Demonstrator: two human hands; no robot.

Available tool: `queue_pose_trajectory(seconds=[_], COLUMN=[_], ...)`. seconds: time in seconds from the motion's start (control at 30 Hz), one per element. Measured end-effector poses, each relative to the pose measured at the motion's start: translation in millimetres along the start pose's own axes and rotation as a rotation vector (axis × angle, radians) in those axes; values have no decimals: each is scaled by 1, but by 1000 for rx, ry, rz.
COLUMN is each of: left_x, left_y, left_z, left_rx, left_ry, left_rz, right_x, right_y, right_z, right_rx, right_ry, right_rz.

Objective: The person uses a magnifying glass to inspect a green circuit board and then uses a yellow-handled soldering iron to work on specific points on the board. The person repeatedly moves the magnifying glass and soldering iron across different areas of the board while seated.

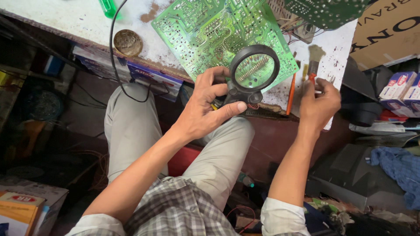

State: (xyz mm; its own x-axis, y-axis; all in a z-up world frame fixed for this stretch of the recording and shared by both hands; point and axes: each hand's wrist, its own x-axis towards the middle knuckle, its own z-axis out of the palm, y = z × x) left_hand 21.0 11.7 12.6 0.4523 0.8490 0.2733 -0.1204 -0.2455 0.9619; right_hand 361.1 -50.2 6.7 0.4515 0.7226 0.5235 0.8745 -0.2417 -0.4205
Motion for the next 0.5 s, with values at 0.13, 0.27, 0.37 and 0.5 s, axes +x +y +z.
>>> queue_pose_trajectory(seconds=[0.13, 0.27, 0.37, 0.5], left_x=[-6, -27, -64, -121], left_y=[-1, -2, -11, -24], left_z=[-5, -42, -82, -142], left_rx=[-91, -239, -303, -263], left_ry=[-25, -17, 76, 308], left_rz=[-12, -1, -154, -279], right_x=[1, -10, -28, -44], right_y=[-16, -89, -164, -276], right_z=[-7, -5, 12, 58], right_rx=[-79, 78, 256, 456], right_ry=[201, 251, 115, -228], right_rz=[-155, -286, -328, -603])
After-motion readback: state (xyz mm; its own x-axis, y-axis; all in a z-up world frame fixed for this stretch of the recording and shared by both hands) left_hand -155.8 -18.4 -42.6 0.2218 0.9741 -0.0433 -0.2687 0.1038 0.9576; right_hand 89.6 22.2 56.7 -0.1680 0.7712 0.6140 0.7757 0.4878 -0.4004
